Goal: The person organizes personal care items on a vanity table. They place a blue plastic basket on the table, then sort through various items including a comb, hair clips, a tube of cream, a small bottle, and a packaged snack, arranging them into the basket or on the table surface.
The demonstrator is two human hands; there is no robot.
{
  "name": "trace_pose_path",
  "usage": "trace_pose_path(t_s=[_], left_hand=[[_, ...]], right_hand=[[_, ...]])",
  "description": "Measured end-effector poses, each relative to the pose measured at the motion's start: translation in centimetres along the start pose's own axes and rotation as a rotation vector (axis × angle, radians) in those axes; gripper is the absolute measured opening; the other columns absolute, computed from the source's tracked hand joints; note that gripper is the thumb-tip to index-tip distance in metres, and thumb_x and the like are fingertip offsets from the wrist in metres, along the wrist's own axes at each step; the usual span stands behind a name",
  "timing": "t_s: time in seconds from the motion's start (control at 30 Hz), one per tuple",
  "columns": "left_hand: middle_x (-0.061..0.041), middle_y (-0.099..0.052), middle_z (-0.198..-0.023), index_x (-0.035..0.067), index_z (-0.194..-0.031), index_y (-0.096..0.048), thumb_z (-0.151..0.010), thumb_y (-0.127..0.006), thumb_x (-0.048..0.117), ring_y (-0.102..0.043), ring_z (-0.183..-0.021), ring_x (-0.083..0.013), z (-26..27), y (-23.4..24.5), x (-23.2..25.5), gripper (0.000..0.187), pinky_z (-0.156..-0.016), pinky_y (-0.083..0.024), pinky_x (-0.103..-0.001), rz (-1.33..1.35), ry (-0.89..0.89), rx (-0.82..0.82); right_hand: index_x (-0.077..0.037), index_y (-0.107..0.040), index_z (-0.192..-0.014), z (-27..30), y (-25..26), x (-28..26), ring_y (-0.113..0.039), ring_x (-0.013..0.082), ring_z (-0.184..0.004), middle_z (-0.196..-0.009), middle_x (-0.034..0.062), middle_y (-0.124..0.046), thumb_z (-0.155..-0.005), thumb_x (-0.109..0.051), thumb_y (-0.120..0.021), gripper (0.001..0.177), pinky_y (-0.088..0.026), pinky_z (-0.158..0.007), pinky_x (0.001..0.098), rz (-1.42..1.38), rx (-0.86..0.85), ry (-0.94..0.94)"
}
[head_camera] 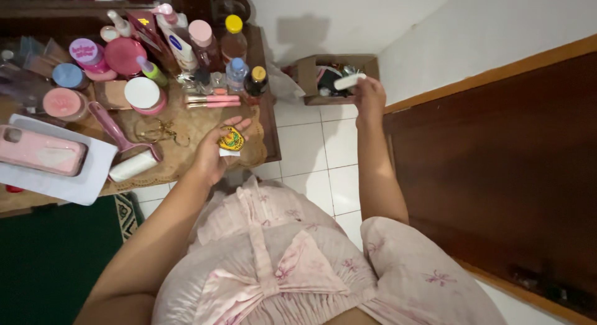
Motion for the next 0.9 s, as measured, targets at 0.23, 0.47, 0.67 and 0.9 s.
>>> trace_pose_path(t_s=[0.23,0.47,0.67,0.9], left_hand=[[-0.017,-0.059,-0.137,0.01,-0.142,-0.047,-0.093,-0.041,0.015,-0.066,-0.114,-0.0325,-1.1,-2.3,0.2,0.05,-0.102,-0.054,-0.055,0.137,0.062,-0.016],[-0.012,-0.067,-0.117,0.003,-0.134,-0.056,-0.103,-0.056,0.026,-0.071,-0.102,-0.025,2.0,-3.0,2.2,0.038,-0.091,-0.062,-0.046,0.209,-0.036,0.023],[-0.003,-0.071,-0.112,0.008,-0.129,-0.064,-0.101,-0.062,0.027,-0.069,-0.095,-0.0136,6.1,-4.5,5.7,0.034,-0.081,-0.059,-0.032,0.07,-0.292,0.002],[0.002,-0.068,-0.099,0.007,-0.121,-0.067,-0.098,-0.072,0.018,-0.063,-0.086,-0.0073,7.3,-1.5,6.2,0.026,-0.074,-0.053,-0.024,-0.208,-0.508,0.288]], right_hand=[[-0.01,-0.058,-0.112,9.0,-10.8,-2.5,-0.059,0.0128,-0.091,-0.105,0.0012,-0.065,-0.104,-0.013,-0.064,0.01,-0.047,-0.076,0.0293,-0.255,-0.656,0.009],[-0.012,-0.062,-0.1,20.2,-17.6,-4.9,-0.061,0.0312,-0.111,-0.118,0.0093,-0.065,-0.087,-0.005,-0.068,0.016,-0.046,-0.1,0.0458,0.557,-0.621,1.426],[-0.013,-0.07,-0.101,23.5,-20.6,-4.2,-0.059,0.0308,-0.107,-0.118,0.0073,-0.063,-0.084,-0.01,-0.079,0.019,-0.046,-0.093,0.0447,0.437,-0.738,1.571],[-0.004,-0.064,-0.123,23.7,-22.4,-4.5,-0.06,0.0243,-0.118,-0.13,0.0104,-0.06,-0.093,0.002,-0.061,0.031,-0.047,-0.107,0.0373,0.284,-0.952,0.709]])
Point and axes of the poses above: each hand's wrist, its own z-axis away from the middle knuckle, its own y-axis out of the back of the hand, x = y × z, the point moved 2 cm from there along -z, towards the middle knuckle
